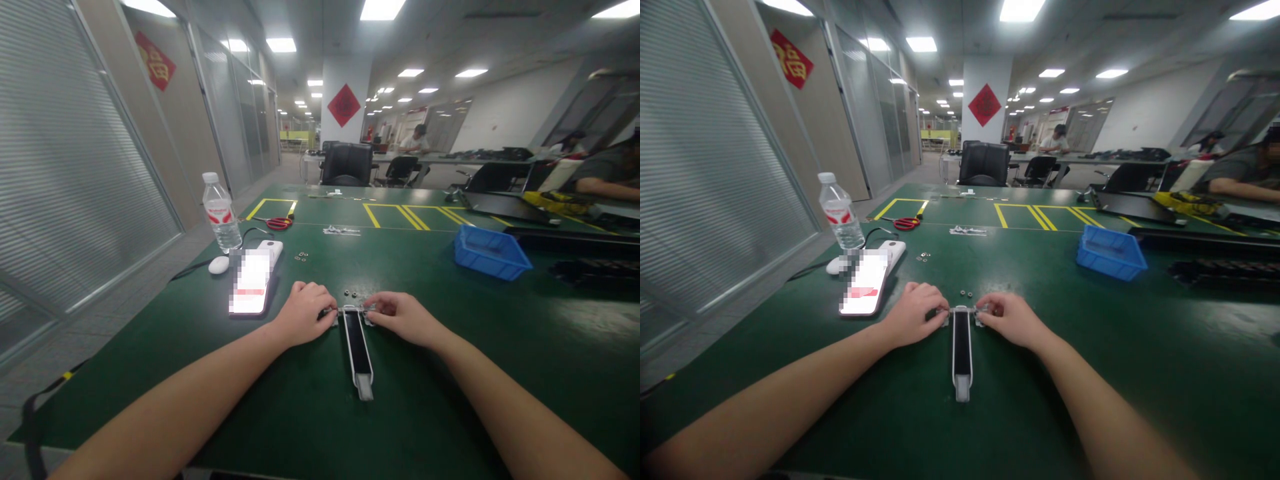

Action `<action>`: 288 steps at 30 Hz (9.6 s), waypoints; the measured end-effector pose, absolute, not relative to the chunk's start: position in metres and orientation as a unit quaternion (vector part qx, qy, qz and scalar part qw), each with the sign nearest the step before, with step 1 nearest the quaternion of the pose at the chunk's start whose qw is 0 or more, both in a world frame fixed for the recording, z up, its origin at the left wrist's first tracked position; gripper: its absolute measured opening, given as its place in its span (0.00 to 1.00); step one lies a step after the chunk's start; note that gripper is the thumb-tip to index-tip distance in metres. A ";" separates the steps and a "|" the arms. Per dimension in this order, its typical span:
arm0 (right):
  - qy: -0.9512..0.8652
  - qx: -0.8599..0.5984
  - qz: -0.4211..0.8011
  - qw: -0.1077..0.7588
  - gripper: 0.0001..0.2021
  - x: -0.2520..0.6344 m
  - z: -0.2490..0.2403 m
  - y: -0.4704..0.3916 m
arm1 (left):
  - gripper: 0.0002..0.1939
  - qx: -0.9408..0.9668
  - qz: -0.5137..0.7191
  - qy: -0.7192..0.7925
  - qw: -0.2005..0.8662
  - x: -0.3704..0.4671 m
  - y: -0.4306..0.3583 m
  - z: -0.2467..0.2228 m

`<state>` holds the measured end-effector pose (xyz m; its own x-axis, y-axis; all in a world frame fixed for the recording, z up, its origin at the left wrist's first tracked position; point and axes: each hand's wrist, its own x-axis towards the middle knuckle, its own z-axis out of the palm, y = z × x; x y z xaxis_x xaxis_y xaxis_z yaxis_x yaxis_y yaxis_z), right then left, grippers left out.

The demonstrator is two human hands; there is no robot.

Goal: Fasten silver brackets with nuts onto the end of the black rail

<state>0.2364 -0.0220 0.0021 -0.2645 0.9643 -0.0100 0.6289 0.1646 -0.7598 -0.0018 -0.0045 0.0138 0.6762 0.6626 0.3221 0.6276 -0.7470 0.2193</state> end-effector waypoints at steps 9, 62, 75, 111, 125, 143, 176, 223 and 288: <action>-0.782 -0.544 0.221 0.211 0.11 0.229 0.013 -0.030 | 0.06 0.908 0.191 0.372 0.032 0.002 -0.006 0.011; -0.820 -0.506 0.148 0.225 0.10 0.240 0.016 -0.018 | 0.06 0.889 0.211 0.403 0.063 0.001 -0.006 0.013; -0.842 -0.483 0.148 0.190 0.11 0.234 0.022 -0.027 | 0.07 0.896 0.205 0.390 0.061 0.000 -0.006 0.011; -0.771 -0.530 0.229 0.271 0.09 0.235 0.007 -0.025 | 0.07 0.899 0.194 0.386 0.067 0.001 -0.006 0.015; -0.786 -0.511 0.224 0.267 0.09 0.235 0.007 -0.026 | 0.08 0.900 0.193 0.385 0.070 0.001 -0.006 0.014; -0.789 -0.514 0.213 0.261 0.11 0.234 0.010 -0.027 | 0.07 0.901 0.191 0.385 0.064 0.001 -0.004 0.010; -0.748 -0.514 0.277 0.314 0.10 0.233 0.001 -0.021 | 0.06 0.898 0.196 0.387 0.070 0.000 -0.007 0.016; -0.717 -0.561 0.309 0.275 0.10 0.235 0.006 -0.021 | 0.06 0.902 0.193 0.381 0.065 0.000 -0.006 0.014; -0.776 -0.523 0.230 0.268 0.07 0.236 0.005 -0.022 | 0.06 0.904 0.209 0.368 0.066 -0.001 -0.003 0.009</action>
<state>0.2356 -0.0219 0.0048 -0.3099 0.9346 0.1748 0.6877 0.3473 -0.6376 -0.0014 -0.0033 0.0086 0.6419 0.6925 0.3292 0.6378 -0.7206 0.2721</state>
